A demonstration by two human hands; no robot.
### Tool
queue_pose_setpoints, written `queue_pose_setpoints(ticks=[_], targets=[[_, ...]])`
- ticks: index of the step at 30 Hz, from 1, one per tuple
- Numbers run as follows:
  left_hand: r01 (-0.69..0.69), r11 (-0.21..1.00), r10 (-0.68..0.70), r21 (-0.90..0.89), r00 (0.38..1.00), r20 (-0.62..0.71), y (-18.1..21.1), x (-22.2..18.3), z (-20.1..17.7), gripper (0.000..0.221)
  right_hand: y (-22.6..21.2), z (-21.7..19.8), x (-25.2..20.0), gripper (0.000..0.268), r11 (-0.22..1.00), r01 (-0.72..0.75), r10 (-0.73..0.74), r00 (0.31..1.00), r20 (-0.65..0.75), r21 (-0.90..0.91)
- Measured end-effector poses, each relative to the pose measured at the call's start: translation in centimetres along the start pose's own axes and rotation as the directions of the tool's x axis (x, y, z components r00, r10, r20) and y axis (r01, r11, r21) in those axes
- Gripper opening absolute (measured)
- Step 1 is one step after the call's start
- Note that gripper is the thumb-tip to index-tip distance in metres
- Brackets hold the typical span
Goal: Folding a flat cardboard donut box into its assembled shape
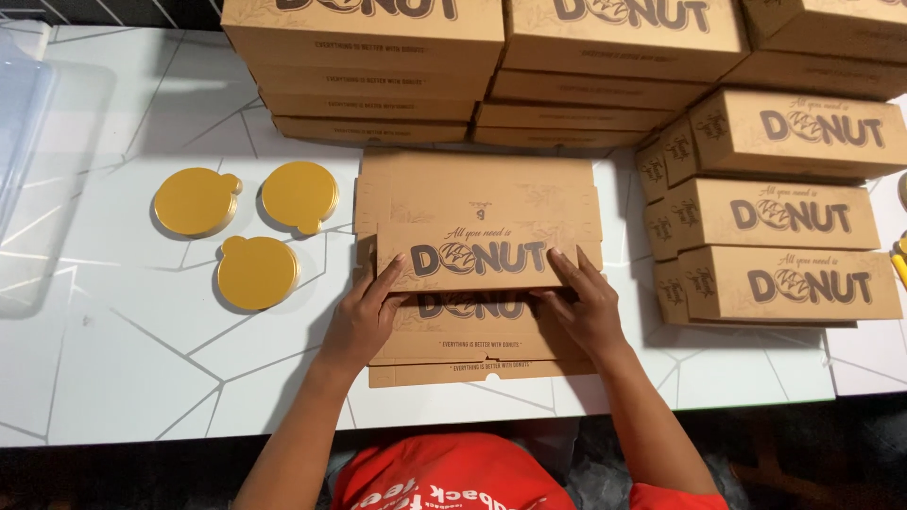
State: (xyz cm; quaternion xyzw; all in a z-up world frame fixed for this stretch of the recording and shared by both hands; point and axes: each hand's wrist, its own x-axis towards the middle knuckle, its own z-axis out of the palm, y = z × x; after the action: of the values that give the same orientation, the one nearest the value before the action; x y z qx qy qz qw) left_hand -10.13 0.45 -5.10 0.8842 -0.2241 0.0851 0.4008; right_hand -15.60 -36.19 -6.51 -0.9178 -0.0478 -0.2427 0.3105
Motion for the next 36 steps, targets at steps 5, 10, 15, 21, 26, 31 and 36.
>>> queue_pose_setpoints(ticks=[5,10,15,21,26,31,36], targets=[[-0.108,0.992,0.114,0.068,0.989,-0.097,0.5,0.9,0.5,0.053,-0.6,0.1,0.4,0.059,0.999,0.037,-0.038,0.998,-0.040,-0.030],[-0.269,0.916,0.298,0.298,0.953,-0.055,1.7,3.0,1.1,0.051,-2.4,-0.2,1.5,0.061,0.985,0.136,-0.139,0.990,-0.028,-0.104],[-0.288,0.756,0.198,0.588,0.957,0.214,4.4,4.3,1.5,0.081,-3.6,0.8,2.4,0.066,0.852,0.316,-0.316,0.946,0.071,-0.418],[-0.205,0.765,-0.132,0.611,0.878,0.460,7.4,5.8,2.3,0.094,-6.8,2.7,3.6,0.073,0.814,0.362,-0.273,0.929,0.250,-0.454],[-0.249,0.771,-0.017,0.586,0.912,0.409,7.0,5.0,2.1,0.091,-7.2,2.8,3.8,0.076,0.816,0.377,-0.249,0.913,0.323,-0.438],[-0.239,0.760,0.102,0.604,0.962,0.252,4.1,3.2,1.5,0.086,-3.8,1.9,2.7,0.073,0.792,0.382,-0.305,0.923,0.233,-0.476],[-0.105,0.977,0.112,0.186,0.993,-0.028,-1.5,1.4,2.1,0.080,-3.7,-0.1,2.3,0.066,0.965,0.239,-0.239,0.971,0.014,-0.108]])
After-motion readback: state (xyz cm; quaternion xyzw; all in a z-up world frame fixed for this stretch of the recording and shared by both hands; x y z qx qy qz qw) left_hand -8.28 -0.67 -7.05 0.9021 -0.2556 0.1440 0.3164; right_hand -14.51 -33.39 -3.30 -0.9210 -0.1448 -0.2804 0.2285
